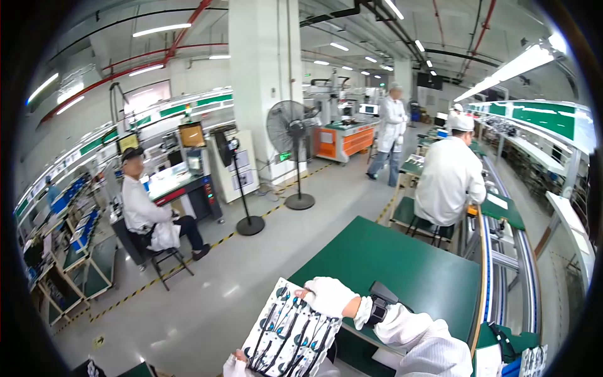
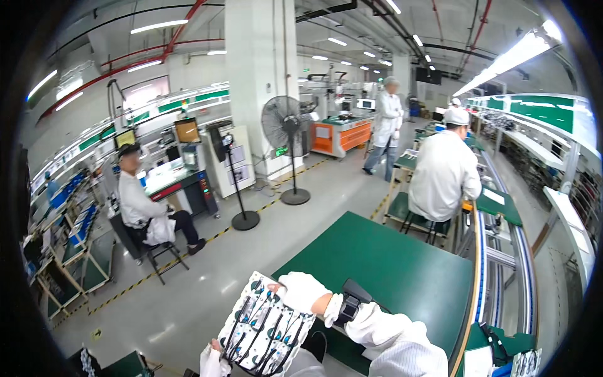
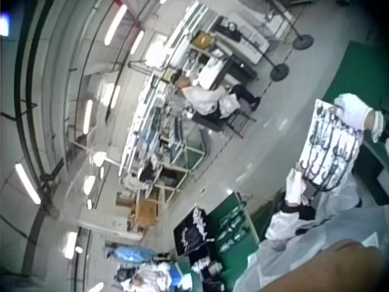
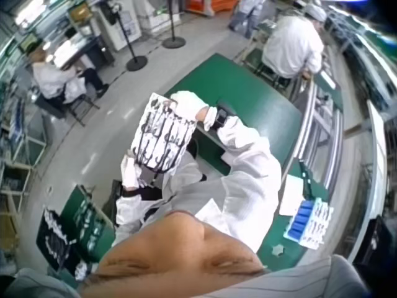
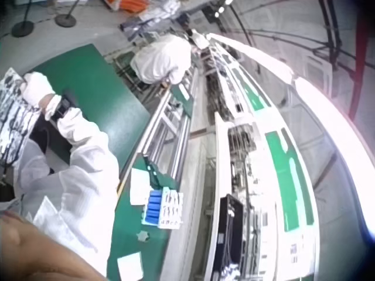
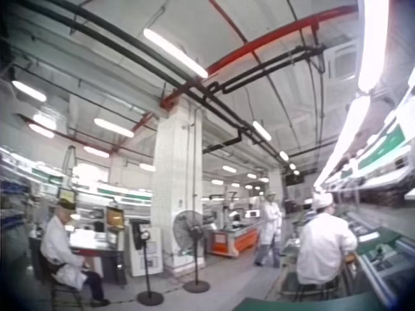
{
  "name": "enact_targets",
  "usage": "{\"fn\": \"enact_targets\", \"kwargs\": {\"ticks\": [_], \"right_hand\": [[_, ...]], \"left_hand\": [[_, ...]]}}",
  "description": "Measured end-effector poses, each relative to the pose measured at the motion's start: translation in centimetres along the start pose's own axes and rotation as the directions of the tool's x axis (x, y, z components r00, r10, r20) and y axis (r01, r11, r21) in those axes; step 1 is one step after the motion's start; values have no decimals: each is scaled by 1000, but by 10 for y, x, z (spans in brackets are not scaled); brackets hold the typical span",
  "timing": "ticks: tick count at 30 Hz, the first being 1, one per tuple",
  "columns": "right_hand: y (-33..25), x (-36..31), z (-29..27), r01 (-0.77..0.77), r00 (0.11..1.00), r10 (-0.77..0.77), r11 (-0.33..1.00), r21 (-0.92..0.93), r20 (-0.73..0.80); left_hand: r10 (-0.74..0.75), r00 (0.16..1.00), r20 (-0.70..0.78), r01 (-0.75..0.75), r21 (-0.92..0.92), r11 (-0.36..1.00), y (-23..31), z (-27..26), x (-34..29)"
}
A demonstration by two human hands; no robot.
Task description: Assembling components and wiring for large battery pack modules on a factory assembly line using electric screwdrivers and wire connectors.
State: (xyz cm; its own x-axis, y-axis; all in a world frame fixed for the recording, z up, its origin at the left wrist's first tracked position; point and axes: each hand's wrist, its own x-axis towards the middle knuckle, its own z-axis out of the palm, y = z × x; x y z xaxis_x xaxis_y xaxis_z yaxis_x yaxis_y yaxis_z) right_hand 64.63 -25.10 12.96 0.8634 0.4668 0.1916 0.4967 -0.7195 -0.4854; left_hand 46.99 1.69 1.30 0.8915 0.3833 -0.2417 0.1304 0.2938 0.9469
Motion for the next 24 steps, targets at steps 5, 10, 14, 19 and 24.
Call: {"fn": "enact_targets", "kwargs": {"ticks": [5,10,14,19,24], "right_hand": [[120,-10,-89,-587,810,580,804,-97,-91],[231,-36,-91,-805,567,766,594,-6,-304],[284,-45,-76,-845,515,794,533,-38,-323],[268,-39,-83,-696,715,621,675,-244,-321],[141,-52,-48,189,977,-201,970,-151,-67]], "left_hand": [[-300,840,452,367,-67,928,-26,173,84],[-416,667,618,384,193,903,-62,277,101],[-462,618,636,490,148,859,-85,307,118],[-443,506,740,570,98,816,-74,256,140],[-425,437,792,465,205,861,-25,162,101]]}}
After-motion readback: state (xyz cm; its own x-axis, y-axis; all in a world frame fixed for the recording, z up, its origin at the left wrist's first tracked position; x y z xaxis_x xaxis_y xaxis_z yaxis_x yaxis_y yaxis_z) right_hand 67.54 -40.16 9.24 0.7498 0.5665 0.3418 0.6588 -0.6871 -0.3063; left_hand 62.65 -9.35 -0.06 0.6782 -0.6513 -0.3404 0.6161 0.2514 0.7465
